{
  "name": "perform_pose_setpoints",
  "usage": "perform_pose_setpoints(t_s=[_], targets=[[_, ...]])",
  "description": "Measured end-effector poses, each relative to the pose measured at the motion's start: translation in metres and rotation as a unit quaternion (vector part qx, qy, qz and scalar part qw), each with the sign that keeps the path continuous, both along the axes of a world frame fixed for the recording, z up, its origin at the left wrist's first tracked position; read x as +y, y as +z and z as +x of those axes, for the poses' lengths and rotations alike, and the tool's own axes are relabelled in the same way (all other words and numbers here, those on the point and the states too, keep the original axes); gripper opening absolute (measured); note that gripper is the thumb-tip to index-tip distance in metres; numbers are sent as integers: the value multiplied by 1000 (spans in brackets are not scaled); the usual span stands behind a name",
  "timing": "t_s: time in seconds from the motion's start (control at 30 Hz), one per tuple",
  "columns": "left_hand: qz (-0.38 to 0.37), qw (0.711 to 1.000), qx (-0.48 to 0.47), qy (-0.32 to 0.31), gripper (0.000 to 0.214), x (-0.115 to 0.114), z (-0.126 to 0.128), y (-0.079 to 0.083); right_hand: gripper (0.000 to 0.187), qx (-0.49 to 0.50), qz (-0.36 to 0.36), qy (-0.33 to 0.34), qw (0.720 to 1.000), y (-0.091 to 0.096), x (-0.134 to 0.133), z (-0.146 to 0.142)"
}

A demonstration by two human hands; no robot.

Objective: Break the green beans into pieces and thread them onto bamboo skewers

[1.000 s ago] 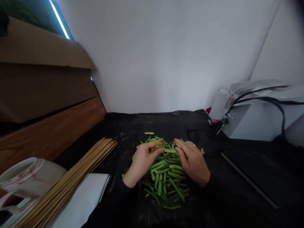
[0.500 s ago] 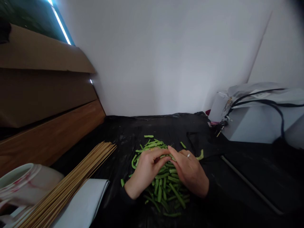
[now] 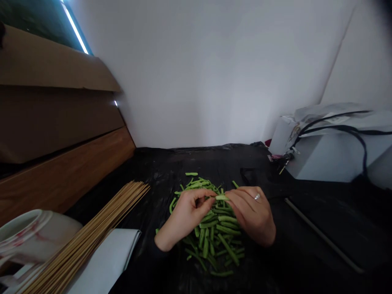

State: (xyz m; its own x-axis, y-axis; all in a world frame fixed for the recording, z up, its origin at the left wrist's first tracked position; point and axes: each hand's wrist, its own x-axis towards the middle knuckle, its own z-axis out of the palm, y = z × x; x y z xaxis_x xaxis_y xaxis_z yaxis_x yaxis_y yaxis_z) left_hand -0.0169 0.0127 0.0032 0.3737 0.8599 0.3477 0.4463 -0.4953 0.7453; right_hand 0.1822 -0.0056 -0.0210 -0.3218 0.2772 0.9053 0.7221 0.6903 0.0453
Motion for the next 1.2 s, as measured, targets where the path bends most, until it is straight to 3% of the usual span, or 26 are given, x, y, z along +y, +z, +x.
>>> perform_pose_setpoints(t_s=[0.3,0.6,0.7,0.8,1.0,1.2], targets=[[-19,997,-62,50,11,-2,2,4,28,-9,-11,-20,1000,1,5,3],[-152,961,-219,69,9,-3,5,8,34,-32,-43,4,999,0,2,3],[-226,937,-264,26,13,-2,2,9,33,-12,-72,5,997,-2,4,4],[-291,922,-249,-48,25,0,-3,9,30,36,-92,0,995,-3,7,6],[-278,935,-212,-62,35,-2,-8,16,17,75,-111,1,991,-4,8,5],[-299,898,-304,-105,34,-7,-3,16,11,124,-203,42,970,-4,3,-2]])
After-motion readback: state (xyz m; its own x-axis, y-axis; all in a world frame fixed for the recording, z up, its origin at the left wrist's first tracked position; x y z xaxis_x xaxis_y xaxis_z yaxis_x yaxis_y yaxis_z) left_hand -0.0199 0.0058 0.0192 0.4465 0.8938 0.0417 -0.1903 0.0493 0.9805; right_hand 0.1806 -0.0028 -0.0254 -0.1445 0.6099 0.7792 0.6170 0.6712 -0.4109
